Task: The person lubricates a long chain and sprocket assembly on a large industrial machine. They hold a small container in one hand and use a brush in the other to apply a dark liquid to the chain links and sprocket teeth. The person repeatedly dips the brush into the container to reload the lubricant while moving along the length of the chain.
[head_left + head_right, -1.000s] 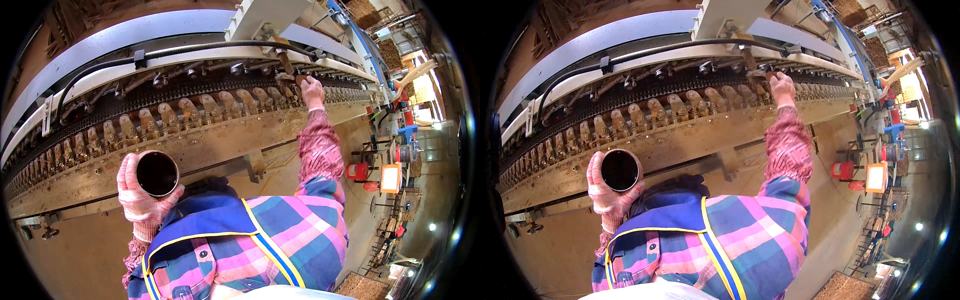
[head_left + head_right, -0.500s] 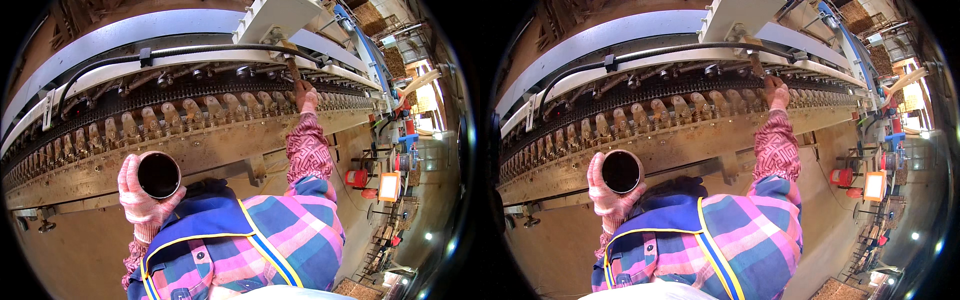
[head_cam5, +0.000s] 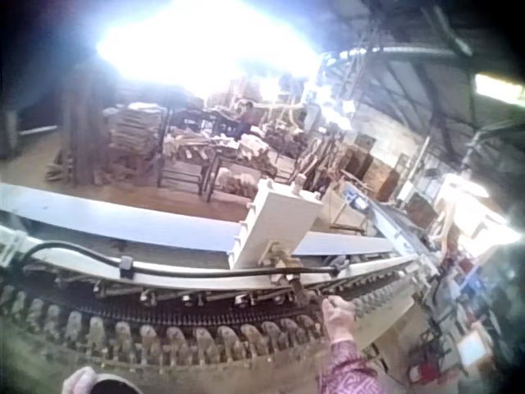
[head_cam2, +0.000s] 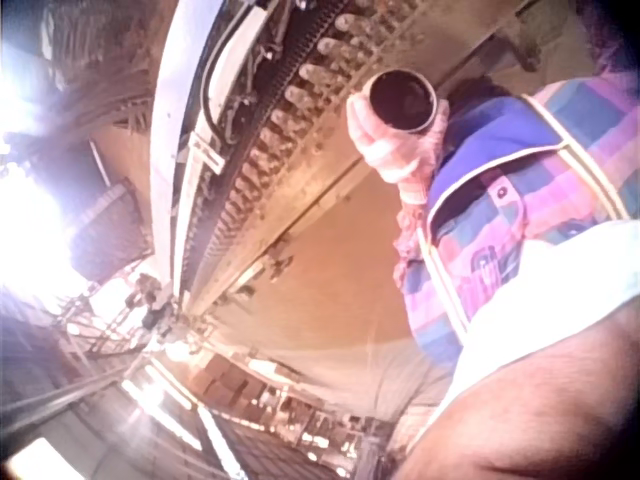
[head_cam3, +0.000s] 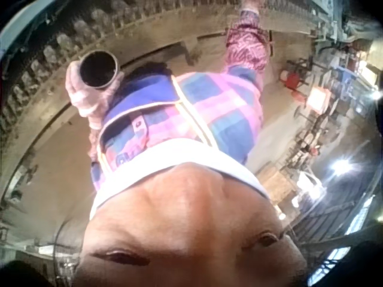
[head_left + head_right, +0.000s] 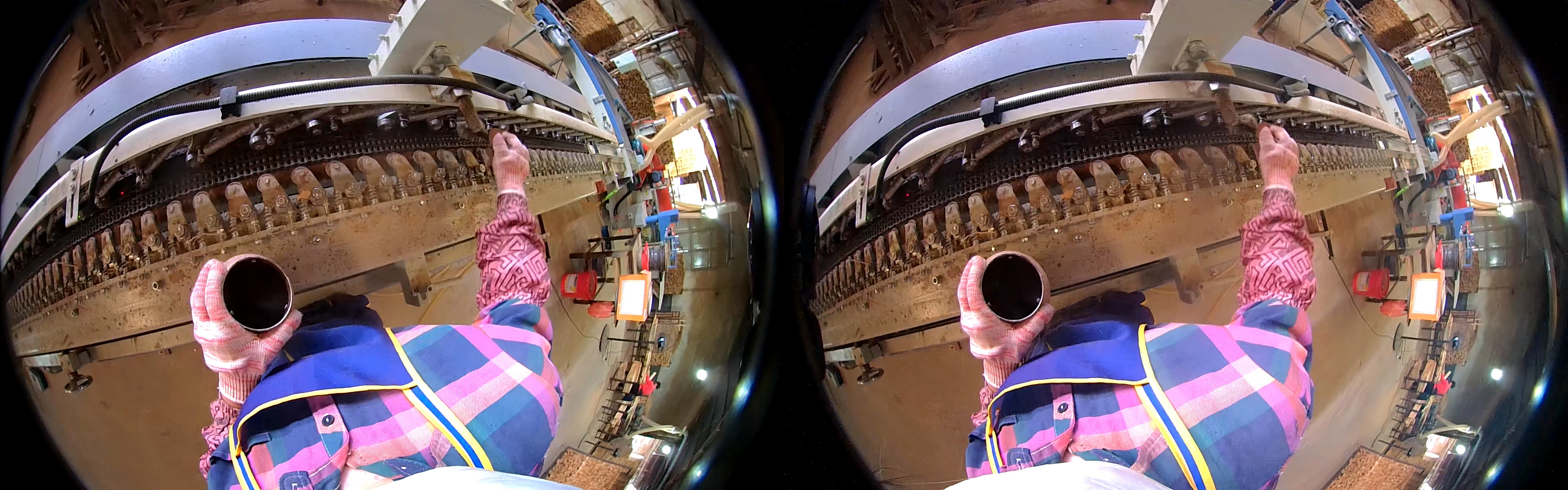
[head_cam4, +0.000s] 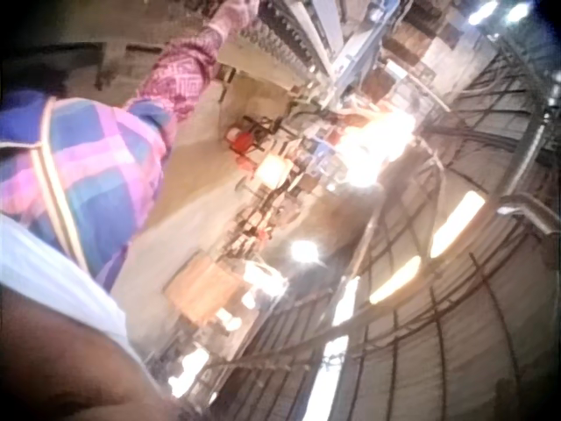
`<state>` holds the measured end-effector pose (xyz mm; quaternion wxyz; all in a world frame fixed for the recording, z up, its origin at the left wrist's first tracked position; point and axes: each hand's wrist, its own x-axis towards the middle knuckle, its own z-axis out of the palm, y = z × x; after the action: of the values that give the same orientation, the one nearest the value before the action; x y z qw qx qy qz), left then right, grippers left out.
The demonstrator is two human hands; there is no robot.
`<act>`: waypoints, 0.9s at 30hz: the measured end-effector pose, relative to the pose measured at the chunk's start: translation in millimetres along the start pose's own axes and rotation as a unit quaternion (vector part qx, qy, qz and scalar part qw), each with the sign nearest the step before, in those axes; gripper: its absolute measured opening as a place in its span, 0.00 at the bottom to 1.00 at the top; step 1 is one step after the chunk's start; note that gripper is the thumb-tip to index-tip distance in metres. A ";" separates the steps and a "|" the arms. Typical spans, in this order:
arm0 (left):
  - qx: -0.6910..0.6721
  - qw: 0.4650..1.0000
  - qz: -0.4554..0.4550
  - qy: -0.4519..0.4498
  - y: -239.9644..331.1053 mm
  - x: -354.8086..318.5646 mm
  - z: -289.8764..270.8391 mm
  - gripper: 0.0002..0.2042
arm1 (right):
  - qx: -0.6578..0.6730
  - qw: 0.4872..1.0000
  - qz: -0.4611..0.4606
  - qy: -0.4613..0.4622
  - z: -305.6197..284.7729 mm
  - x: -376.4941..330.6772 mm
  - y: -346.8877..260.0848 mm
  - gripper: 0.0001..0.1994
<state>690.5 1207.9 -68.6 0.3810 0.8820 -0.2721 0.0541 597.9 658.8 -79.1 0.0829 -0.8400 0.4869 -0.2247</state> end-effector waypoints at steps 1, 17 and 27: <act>-0.005 1.000 0.005 -0.001 0.8 2.7 0.4 0.59 | 0.113 0.993 0.027 0.009 12.0 0.3 25.4 0.23; -0.006 1.000 -0.002 -0.016 3.4 4.9 -1.0 0.58 | -0.089 0.996 -0.018 0.014 24.1 9.4 19.4 0.21; -0.008 1.000 -0.003 -0.013 1.5 3.3 -3.2 0.58 | -0.073 0.997 0.014 0.017 30.1 23.3 15.4 0.18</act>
<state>692.8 1207.8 -64.4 0.3845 0.8803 -0.2750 0.0396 609.6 628.5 -104.4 0.0162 -0.8330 0.5148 -0.2017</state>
